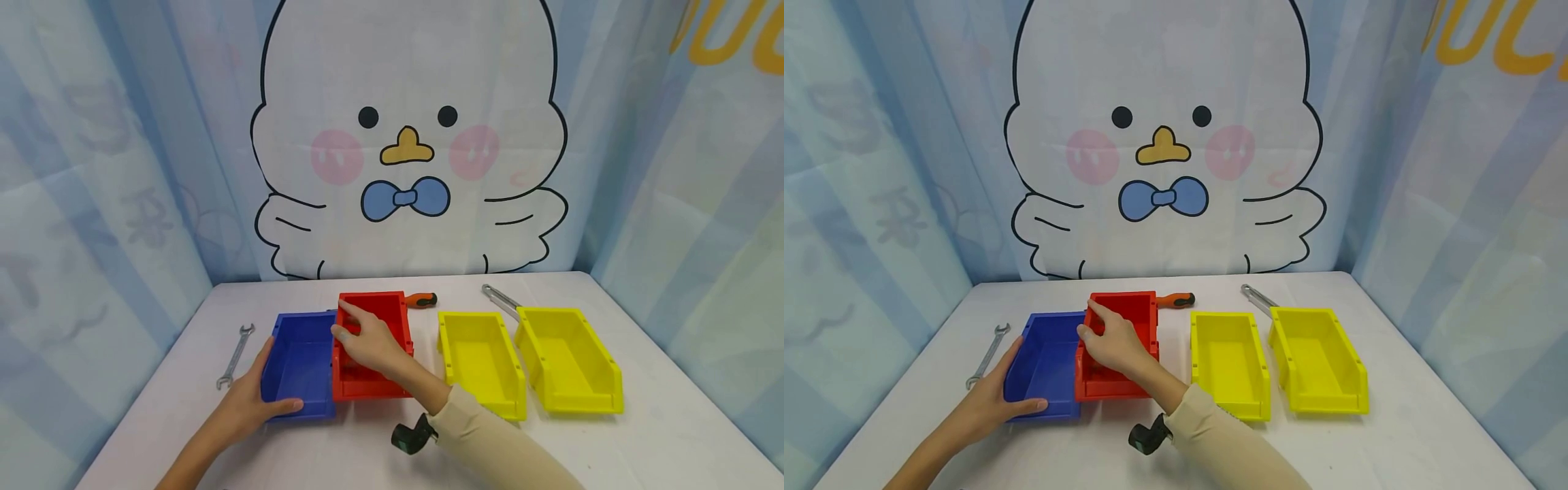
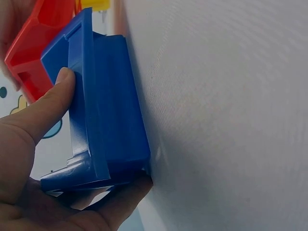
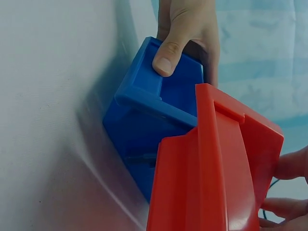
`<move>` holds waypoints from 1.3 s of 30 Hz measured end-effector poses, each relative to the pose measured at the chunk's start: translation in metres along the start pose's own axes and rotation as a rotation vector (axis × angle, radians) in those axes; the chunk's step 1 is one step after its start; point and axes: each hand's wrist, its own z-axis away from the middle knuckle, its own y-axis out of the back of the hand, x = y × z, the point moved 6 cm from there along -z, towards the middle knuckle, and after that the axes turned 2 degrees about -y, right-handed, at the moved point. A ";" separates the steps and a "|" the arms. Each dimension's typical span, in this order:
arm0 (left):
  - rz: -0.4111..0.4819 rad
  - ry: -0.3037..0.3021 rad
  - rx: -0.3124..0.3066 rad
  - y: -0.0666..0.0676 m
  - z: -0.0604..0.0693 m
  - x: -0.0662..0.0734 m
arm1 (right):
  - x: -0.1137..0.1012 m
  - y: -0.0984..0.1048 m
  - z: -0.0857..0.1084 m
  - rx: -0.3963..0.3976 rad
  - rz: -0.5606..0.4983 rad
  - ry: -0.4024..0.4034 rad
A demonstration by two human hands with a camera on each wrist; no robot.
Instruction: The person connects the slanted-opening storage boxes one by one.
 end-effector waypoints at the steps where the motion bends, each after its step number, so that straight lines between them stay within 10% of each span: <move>1: 0.001 0.000 -0.001 0.000 0.000 0.000 | 0.000 0.000 0.000 0.001 0.001 0.000; 39: 0.004 0.001 -0.003 0.000 0.001 0.000 | 0.011 -0.008 0.004 -0.012 -0.012 0.028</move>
